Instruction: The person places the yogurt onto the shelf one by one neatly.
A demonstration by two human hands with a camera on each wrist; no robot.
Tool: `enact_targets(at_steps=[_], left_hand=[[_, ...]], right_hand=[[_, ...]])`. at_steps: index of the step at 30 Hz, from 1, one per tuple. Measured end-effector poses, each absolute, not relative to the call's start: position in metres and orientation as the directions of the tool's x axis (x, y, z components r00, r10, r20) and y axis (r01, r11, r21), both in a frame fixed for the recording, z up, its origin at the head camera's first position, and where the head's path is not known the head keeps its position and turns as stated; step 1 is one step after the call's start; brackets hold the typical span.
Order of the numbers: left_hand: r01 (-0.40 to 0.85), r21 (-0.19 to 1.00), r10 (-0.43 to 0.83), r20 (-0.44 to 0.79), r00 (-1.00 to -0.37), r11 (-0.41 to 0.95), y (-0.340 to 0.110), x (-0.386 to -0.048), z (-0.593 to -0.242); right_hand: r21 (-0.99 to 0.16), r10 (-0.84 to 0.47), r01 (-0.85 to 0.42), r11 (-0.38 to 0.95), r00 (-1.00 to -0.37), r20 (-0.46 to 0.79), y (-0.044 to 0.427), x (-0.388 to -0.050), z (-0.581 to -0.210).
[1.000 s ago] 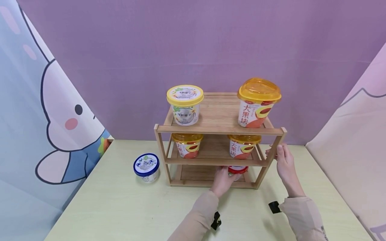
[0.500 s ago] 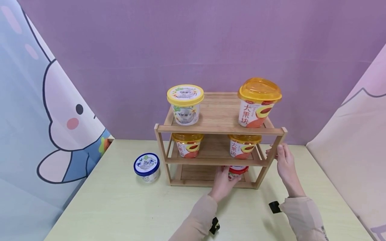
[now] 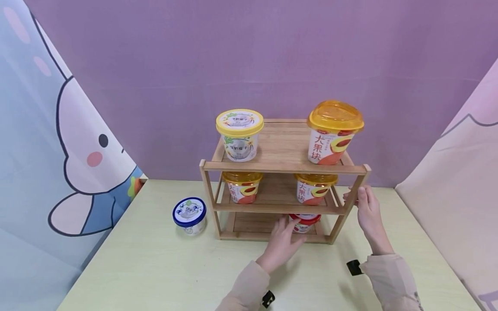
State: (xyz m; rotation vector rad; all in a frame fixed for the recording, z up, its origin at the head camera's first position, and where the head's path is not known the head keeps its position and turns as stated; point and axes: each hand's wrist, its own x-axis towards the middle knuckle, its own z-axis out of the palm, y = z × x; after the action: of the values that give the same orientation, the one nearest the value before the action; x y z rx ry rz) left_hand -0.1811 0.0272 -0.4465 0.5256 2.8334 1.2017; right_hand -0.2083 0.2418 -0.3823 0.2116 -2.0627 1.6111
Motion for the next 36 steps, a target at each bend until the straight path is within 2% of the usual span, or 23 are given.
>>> enact_targets(at_steps=[7,14,24,36], left_hand=[[0.404,0.629,0.418,0.136,-0.898,0.664,0.005,-0.170,-0.437],[0.446,0.629,0.447,0.170,-0.878,0.637,-0.017,-0.162,-0.434],[0.410,0.652,0.372,0.205,-0.905,0.638,-0.058,-0.152,-0.430],[0.450,0.590,0.290,0.350,-0.891,0.671,-0.107,-0.154,-0.432]], right_hand=[[-0.860,0.193,-0.419,0.291,-0.855,0.482,0.242,-0.209,-0.384],[-0.858,0.191,-0.414,0.303,-0.856,0.481,0.242,-0.209,-0.383],[-0.863,0.199,-0.423,0.274,-0.854,0.482,0.241,-0.209,-0.383],[-0.861,0.195,-0.426,0.278,-0.853,0.485,0.242,-0.209,-0.383]])
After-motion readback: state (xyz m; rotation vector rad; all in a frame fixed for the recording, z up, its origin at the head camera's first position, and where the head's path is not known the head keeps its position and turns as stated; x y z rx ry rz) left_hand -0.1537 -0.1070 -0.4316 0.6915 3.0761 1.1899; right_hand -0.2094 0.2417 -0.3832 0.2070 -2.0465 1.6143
